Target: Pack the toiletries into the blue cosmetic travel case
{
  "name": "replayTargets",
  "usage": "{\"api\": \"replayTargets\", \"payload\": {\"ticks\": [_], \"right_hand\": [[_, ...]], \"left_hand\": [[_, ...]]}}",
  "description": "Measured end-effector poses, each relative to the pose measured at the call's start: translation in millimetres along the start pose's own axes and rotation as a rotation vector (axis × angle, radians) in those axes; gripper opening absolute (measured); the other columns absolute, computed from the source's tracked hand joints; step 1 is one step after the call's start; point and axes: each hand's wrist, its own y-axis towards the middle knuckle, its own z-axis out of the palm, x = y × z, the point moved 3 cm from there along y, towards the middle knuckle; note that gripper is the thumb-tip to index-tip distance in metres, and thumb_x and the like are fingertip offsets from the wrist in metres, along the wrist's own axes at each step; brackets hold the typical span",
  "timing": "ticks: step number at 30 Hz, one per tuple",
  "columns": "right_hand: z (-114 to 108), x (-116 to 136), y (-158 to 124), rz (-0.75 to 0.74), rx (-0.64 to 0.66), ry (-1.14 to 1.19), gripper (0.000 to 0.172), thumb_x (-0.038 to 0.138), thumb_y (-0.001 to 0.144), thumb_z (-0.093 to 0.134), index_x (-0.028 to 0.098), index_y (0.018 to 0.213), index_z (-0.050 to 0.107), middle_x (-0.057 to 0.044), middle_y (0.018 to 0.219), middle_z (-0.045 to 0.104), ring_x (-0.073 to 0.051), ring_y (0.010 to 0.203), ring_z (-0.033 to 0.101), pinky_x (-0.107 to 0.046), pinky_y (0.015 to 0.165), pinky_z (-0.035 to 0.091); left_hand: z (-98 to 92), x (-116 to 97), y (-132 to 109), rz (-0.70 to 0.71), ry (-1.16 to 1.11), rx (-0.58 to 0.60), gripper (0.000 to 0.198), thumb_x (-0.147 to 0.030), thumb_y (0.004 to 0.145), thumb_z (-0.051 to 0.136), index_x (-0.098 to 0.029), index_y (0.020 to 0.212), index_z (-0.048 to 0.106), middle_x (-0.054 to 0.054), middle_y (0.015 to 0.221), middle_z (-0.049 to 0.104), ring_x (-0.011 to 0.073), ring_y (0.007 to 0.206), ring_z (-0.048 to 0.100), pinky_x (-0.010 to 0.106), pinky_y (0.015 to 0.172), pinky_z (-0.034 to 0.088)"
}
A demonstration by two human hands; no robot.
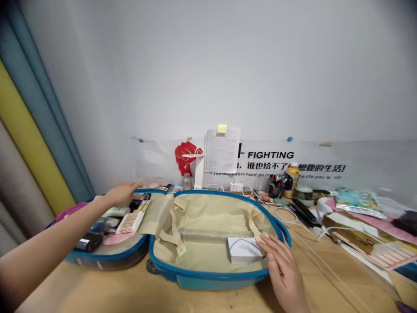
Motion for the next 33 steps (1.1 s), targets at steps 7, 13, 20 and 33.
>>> {"api": "replayTargets", "payload": {"ticks": [7, 13, 20, 33], "right_hand": [[-1, 1, 2, -0.014, -0.027, 0.019, 0.038, 0.037, 0.093, 0.036, 0.024, 0.097, 0.072, -0.006, 0.103, 0.072, -0.023, 0.102, 0.064, -0.040, 0.084, 0.052], [-3, 5, 4, -0.034, -0.045, 0.001, 0.035, 0.032, 0.093, 0.037, 0.024, 0.097, 0.071, -0.005, 0.103, 0.072, -0.023, 0.101, 0.064, -0.040, 0.083, 0.052], [-3, 4, 3, -0.018, -0.042, 0.001, 0.037, 0.033, 0.093, 0.036, 0.023, 0.095, 0.071, -0.005, 0.104, 0.071, -0.023, 0.103, 0.064, -0.040, 0.084, 0.052], [-2, 2, 2, 0.015, -0.008, 0.006, 0.039, 0.036, 0.093, 0.035, 0.024, 0.097, 0.072, -0.006, 0.103, 0.072, -0.024, 0.103, 0.064, -0.043, 0.085, 0.052]], "left_hand": [[21.9, 87, -36, -0.192, 0.289, 0.158, 0.036, -0.031, 0.089, 0.058, -0.016, 0.121, 0.055, 0.010, 0.124, 0.057, 0.0248, 0.115, 0.054, 0.050, 0.099, 0.041], [34.1, 92, -29, -0.149, 0.352, 0.187, 0.040, -0.029, 0.090, 0.056, -0.017, 0.128, 0.051, 0.010, 0.127, 0.056, 0.0248, 0.118, 0.053, 0.050, 0.101, 0.041], [38.1, 90, -25, -0.140, 0.376, 0.197, 0.035, -0.034, 0.091, 0.056, -0.016, 0.121, 0.055, 0.008, 0.119, 0.060, 0.0225, 0.108, 0.058, 0.048, 0.094, 0.047], [45.7, 101, -28, -0.187, 0.309, 0.119, 0.038, -0.024, 0.091, 0.053, -0.016, 0.128, 0.047, 0.010, 0.121, 0.058, 0.0202, 0.099, 0.062, 0.041, 0.087, 0.051]]}}
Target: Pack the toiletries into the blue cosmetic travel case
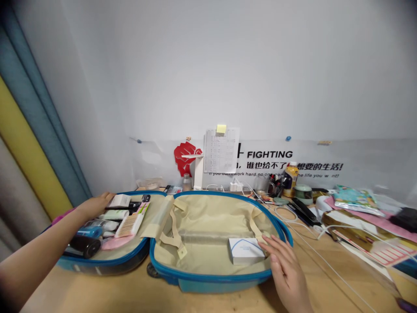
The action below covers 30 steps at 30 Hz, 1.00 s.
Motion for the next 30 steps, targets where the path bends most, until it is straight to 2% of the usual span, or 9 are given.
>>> {"api": "replayTargets", "payload": {"ticks": [4, 8, 11, 15, 18, 20, 23, 26, 30], "right_hand": [[0, 1, 1, -0.029, -0.030, 0.001, 0.037, 0.034, 0.093, 0.037, 0.024, 0.097, 0.072, -0.005, 0.104, 0.072, -0.023, 0.103, 0.064, -0.042, 0.084, 0.052], [0, 2, 1, -0.030, -0.028, -0.009, 0.038, 0.034, 0.093, 0.036, 0.024, 0.098, 0.072, -0.005, 0.103, 0.072, -0.023, 0.103, 0.064, -0.042, 0.084, 0.052], [0, 2, 1, -0.013, -0.012, -0.004, 0.039, 0.035, 0.093, 0.035, 0.024, 0.098, 0.072, -0.006, 0.104, 0.072, -0.024, 0.104, 0.063, -0.043, 0.085, 0.051], [0, 0, 0, 0.006, -0.003, 0.004, 0.039, 0.036, 0.093, 0.035, 0.025, 0.098, 0.072, -0.005, 0.104, 0.072, -0.024, 0.103, 0.064, -0.043, 0.086, 0.051], [0, 1, 1, 0.011, 0.002, 0.019, 0.038, 0.036, 0.093, 0.035, 0.025, 0.099, 0.072, -0.006, 0.104, 0.072, -0.024, 0.104, 0.064, -0.043, 0.086, 0.051], [0, 2, 1, 0.005, 0.001, 0.023, 0.038, 0.035, 0.093, 0.036, 0.025, 0.100, 0.071, -0.006, 0.104, 0.071, -0.024, 0.104, 0.063, -0.043, 0.086, 0.051], [-1, 4, 2, -0.017, -0.021, 0.020, 0.036, 0.034, 0.093, 0.037, 0.025, 0.100, 0.071, -0.005, 0.105, 0.071, -0.023, 0.102, 0.064, -0.042, 0.086, 0.050], [-2, 6, 2, -0.033, -0.045, 0.019, 0.034, 0.031, 0.093, 0.037, 0.025, 0.098, 0.070, -0.004, 0.105, 0.071, -0.022, 0.102, 0.064, -0.040, 0.084, 0.050], [-1, 6, 1, -0.020, -0.029, 0.014, 0.034, 0.031, 0.093, 0.037, 0.024, 0.099, 0.070, -0.005, 0.105, 0.071, -0.021, 0.104, 0.063, -0.040, 0.086, 0.050]], "left_hand": [[-12.0, -5, -5, -0.017, -0.065, -0.111, 0.048, -0.010, 0.082, 0.042, -0.007, 0.130, 0.042, 0.020, 0.127, 0.053, 0.0280, 0.101, 0.063, 0.044, 0.092, 0.046], [-41.6, -25, -7, 0.041, -0.166, -0.256, 0.055, -0.014, 0.078, 0.039, -0.005, 0.132, 0.037, 0.025, 0.135, 0.044, 0.0375, 0.118, 0.051, 0.055, 0.103, 0.033], [-72.7, -55, -8, 0.149, -0.277, -0.352, 0.056, -0.019, 0.080, 0.039, -0.006, 0.134, 0.032, 0.024, 0.138, 0.041, 0.0367, 0.128, 0.041, 0.054, 0.109, 0.028], [-114.8, -122, -24, 0.403, -0.437, -0.407, 0.062, -0.028, 0.084, 0.041, -0.009, 0.140, 0.022, 0.019, 0.140, 0.039, 0.0287, 0.131, 0.037, 0.042, 0.111, 0.030], [-136.6, -182, -49, 0.628, -0.524, -0.362, 0.065, -0.030, 0.084, 0.047, -0.014, 0.142, 0.022, 0.014, 0.138, 0.043, 0.0238, 0.125, 0.045, 0.035, 0.107, 0.036], [-143.3, -219, -66, 0.762, -0.558, -0.303, 0.067, -0.032, 0.081, 0.052, -0.019, 0.141, 0.026, 0.010, 0.136, 0.046, 0.0211, 0.122, 0.048, 0.030, 0.104, 0.039], [-140.2, -262, -81, 0.936, -0.696, -0.096, 0.068, -0.031, 0.080, 0.055, -0.017, 0.141, 0.027, 0.012, 0.136, 0.044, 0.0222, 0.124, 0.046, 0.031, 0.106, 0.037], [-126.6, -287, -82, 0.980, -0.730, 0.060, 0.069, -0.029, 0.079, 0.056, -0.015, 0.141, 0.029, 0.014, 0.133, 0.046, 0.0229, 0.121, 0.049, 0.031, 0.104, 0.038], [-107.3, -303, -76, 0.964, -0.656, 0.115, 0.072, -0.029, 0.077, 0.059, -0.016, 0.142, 0.030, 0.014, 0.130, 0.049, 0.0239, 0.115, 0.054, 0.032, 0.101, 0.042]]}}
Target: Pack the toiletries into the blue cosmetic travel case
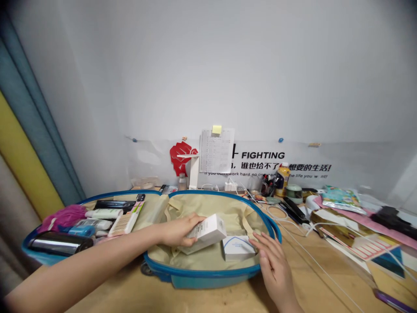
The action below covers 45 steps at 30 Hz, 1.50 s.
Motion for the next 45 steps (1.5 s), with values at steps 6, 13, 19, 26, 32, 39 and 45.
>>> {"api": "replayTargets", "payload": {"ticks": [6, 13, 19, 26, 32, 39, 45], "right_hand": [[2, -6, -3, 0.071, 0.042, 0.010, 0.039, 0.038, 0.094, 0.035, 0.025, 0.097, 0.072, -0.006, 0.106, 0.071, -0.024, 0.105, 0.063, -0.044, 0.088, 0.049], [2, -6, -4, 0.070, 0.038, 0.021, 0.038, 0.037, 0.093, 0.036, 0.025, 0.097, 0.072, -0.006, 0.107, 0.071, -0.024, 0.105, 0.063, -0.044, 0.088, 0.050], [1, -5, -3, 0.071, 0.042, 0.013, 0.039, 0.037, 0.093, 0.036, 0.025, 0.098, 0.072, -0.006, 0.106, 0.071, -0.024, 0.106, 0.063, -0.043, 0.088, 0.050], [-1, -1, 0, 0.035, 0.018, 0.001, 0.037, 0.034, 0.093, 0.036, 0.026, 0.098, 0.072, -0.005, 0.106, 0.071, -0.023, 0.104, 0.063, -0.042, 0.086, 0.050], [0, -4, -1, 0.055, 0.044, 0.003, 0.039, 0.037, 0.093, 0.036, 0.025, 0.097, 0.072, -0.005, 0.106, 0.071, -0.023, 0.105, 0.063, -0.042, 0.087, 0.050], [2, -8, -3, 0.016, 0.042, -0.015, 0.039, 0.035, 0.094, 0.035, 0.024, 0.100, 0.072, -0.006, 0.106, 0.071, -0.024, 0.104, 0.063, -0.044, 0.088, 0.050], [2, -7, -1, -0.038, 0.027, -0.047, 0.037, 0.032, 0.093, 0.035, 0.024, 0.098, 0.071, -0.005, 0.105, 0.071, -0.024, 0.103, 0.064, -0.042, 0.085, 0.050]], "left_hand": [[12.3, 5, 5, -0.037, 0.102, 0.056, 0.074, -0.032, 0.075, 0.060, -0.018, 0.142, 0.033, 0.014, 0.128, 0.051, 0.0281, 0.111, 0.058, 0.034, 0.096, 0.045], [18.8, 6, 9, -0.076, 0.239, 0.135, 0.075, -0.035, 0.075, 0.060, -0.017, 0.143, 0.033, 0.016, 0.127, 0.052, 0.0316, 0.111, 0.058, 0.038, 0.090, 0.049], [25.5, 7, 18, -0.076, 0.312, 0.185, 0.076, -0.038, 0.076, 0.060, -0.016, 0.143, 0.032, 0.017, 0.128, 0.052, 0.0302, 0.111, 0.058, 0.036, 0.087, 0.050], [37.3, 12, 29, -0.037, 0.340, 0.231, 0.064, -0.039, 0.079, 0.060, -0.016, 0.136, 0.042, 0.017, 0.126, 0.055, 0.0286, 0.108, 0.060, 0.034, 0.084, 0.050], [35.2, 13, 28, -0.029, 0.318, 0.215, 0.064, -0.040, 0.081, 0.061, -0.018, 0.137, 0.043, 0.015, 0.129, 0.057, 0.0279, 0.115, 0.057, 0.035, 0.090, 0.049], [-10.6, 5, -2, -0.082, 0.277, -0.027, 0.056, -0.044, 0.089, 0.051, -0.021, 0.140, 0.042, 0.008, 0.140, 0.051, 0.0215, 0.125, 0.050, 0.029, 0.102, 0.040], [-65.4, 32, -88, -0.316, 0.310, -0.280, 0.045, -0.026, 0.094, 0.026, -0.024, 0.128, 0.056, 0.003, 0.096, 0.072, 0.0221, 0.100, 0.061, 0.036, 0.093, 0.044]]}}
